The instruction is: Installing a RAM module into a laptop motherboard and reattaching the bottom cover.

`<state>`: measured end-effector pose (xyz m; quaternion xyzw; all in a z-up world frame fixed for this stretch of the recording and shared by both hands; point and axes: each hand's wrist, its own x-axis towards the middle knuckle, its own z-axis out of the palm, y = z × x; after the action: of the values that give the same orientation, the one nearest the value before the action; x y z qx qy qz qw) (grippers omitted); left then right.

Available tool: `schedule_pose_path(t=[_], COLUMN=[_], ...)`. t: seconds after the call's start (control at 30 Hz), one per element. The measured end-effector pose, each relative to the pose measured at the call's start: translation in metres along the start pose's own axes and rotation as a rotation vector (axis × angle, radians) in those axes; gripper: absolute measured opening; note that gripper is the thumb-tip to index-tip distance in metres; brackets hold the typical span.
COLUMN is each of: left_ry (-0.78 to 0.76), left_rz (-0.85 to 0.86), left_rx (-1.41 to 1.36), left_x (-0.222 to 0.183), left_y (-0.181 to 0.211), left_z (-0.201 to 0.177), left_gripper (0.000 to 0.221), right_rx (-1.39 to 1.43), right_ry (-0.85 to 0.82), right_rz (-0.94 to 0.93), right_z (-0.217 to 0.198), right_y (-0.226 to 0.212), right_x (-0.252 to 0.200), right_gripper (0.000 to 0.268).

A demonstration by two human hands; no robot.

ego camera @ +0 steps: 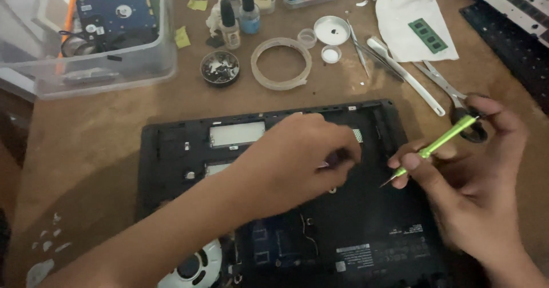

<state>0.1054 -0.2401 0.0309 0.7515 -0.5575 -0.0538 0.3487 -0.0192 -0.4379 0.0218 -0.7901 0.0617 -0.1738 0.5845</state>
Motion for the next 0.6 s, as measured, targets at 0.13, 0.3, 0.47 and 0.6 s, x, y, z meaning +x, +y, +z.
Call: schedule_pose_path(t=[0.13, 0.3, 0.47, 0.6], left_ry=[0.139, 0.326, 0.314, 0.438], left_rz=[-0.174, -0.386, -0.949, -0.864], left_rx=[-0.159, -0.175, -0.092, -0.008], left_x=[-0.022, -0.062, -0.097, -0.126], left_y=[0.004, 0.005, 0.004, -0.019], left_z=[-0.029, -0.072, -0.097, -0.087], left_gripper=[0.011, 0.016, 0.019, 0.014], right_rx=[-0.002, 0.06, -0.453, -0.645], right_ry=[0.067, 0.214, 0.018, -0.233], right_rz=[-0.03, 0.146, 0.03, -0.266], right_z=[0.005, -0.011, -0.04, -0.048], right_y=[-0.012, 0.008, 0.011, -0.002], right_x=[0.004, 0.019, 0.07, 0.067], right_gripper=[0.066, 0.014, 0.03, 0.044])
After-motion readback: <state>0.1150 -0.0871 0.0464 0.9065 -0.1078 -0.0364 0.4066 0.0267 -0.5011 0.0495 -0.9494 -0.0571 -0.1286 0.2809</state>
